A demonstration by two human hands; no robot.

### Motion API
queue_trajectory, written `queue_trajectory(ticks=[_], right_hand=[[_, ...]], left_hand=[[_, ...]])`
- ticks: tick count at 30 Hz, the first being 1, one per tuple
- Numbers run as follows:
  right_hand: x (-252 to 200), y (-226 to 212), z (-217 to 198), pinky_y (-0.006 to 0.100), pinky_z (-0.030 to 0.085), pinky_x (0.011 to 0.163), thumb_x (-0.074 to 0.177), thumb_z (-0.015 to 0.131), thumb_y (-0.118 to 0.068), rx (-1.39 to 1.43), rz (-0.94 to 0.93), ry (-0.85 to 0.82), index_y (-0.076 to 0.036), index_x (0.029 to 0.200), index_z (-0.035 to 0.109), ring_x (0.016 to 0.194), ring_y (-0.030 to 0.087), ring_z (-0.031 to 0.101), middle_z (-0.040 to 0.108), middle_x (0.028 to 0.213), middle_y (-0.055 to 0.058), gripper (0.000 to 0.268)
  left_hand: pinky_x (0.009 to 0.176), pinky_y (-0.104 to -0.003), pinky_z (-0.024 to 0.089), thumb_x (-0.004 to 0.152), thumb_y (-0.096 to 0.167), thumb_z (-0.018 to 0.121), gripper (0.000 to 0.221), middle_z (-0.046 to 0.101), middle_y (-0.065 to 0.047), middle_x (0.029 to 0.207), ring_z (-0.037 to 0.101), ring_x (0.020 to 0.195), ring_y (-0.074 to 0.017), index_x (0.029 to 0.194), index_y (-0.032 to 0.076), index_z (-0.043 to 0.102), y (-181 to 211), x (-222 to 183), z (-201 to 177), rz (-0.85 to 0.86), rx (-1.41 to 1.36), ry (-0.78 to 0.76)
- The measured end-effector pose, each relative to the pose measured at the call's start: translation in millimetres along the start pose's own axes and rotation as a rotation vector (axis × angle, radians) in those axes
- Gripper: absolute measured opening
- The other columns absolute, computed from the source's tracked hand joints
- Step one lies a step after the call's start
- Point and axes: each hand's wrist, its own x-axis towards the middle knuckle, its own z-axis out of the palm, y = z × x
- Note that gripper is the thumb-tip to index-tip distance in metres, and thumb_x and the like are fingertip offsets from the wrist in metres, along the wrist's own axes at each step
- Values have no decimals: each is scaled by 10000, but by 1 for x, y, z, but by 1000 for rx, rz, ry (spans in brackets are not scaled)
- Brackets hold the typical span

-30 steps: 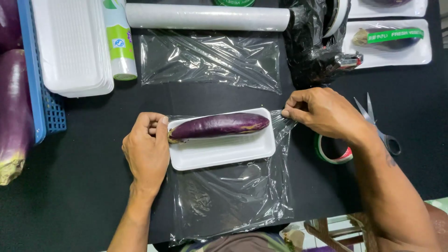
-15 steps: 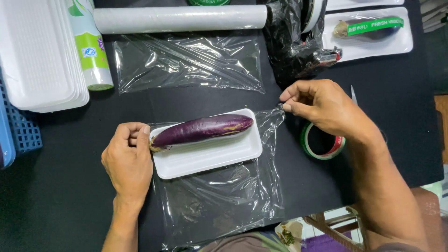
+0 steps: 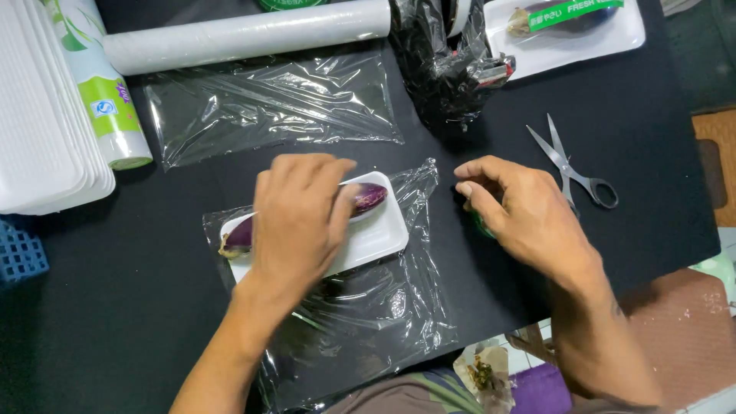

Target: The person places an eggplant onto a white tray and wraps it with plastic film from a dispenser, cutting the film with scissors and smoothing the edges to seal it.

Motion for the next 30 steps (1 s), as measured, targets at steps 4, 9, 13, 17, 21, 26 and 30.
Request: queue_trajectory(ticks=[4, 9, 13, 17, 21, 26, 30], right_hand=[[-41, 20, 26, 347, 515, 813, 925, 633, -347, -81, 5, -28, -197, 1051, 765, 818, 186, 755, 827, 924, -48, 236], [-90, 50, 62, 312, 432, 636, 917, 700, -474, -68, 220, -216, -214, 717, 637, 606, 164, 441, 562, 581, -44, 334], [-104, 68, 82, 260, 392, 604, 929, 773, -353, 158, 228, -221, -174, 667, 642, 584, 91, 395, 468, 588, -79, 343], [-113, 82, 92, 270, 364, 542, 940, 731, -316, 239, 220, -184, -162, 705, 708, 527, 75, 408, 565, 610, -76, 282], [-120, 88, 98, 268, 296, 478, 940, 719, -351, 277, 271, -154, -161, 731, 763, 443, 66, 327, 523, 600, -67, 286], [-121, 101, 106, 280, 357, 525, 939, 737, -295, 349, 216, -78, -133, 698, 714, 535, 90, 386, 474, 564, -52, 292], [-120, 94, 102, 284, 362, 539, 933, 736, -298, 339, 308, -96, -128, 707, 725, 539, 107, 376, 447, 559, -39, 284]], left_hand=[[672, -492, 447, 932, 351, 731, 266, 657, -70, 993, 575, 911, -338, 1072, 127, 696, 10, 53, 63, 177, 39, -183], [771, -565, 509, 949, 383, 713, 268, 722, -90, 987, 625, 1022, -415, 861, 130, 721, 25, 90, 90, -29, -26, -718], [765, -466, 536, 870, 88, 549, 216, 810, 89, 890, 675, 963, -300, 734, 149, 705, 25, 94, 83, -163, -176, -745], [710, -422, 480, 861, 161, 675, 162, 747, 41, 775, 679, 810, -253, 702, 178, 644, 19, 91, 77, -225, -293, -639], [741, -420, 493, 866, 165, 708, 108, 768, 41, 814, 698, 825, -234, 768, 210, 708, 13, 91, 76, -233, -313, -630], [734, -381, 485, 879, 253, 763, 75, 771, 68, 765, 681, 738, -182, 820, 209, 777, 16, 93, 66, -224, -381, -571], [708, -384, 468, 918, 268, 692, 136, 756, 57, 760, 677, 754, -183, 857, 186, 782, 18, 94, 57, -199, -404, -547]])
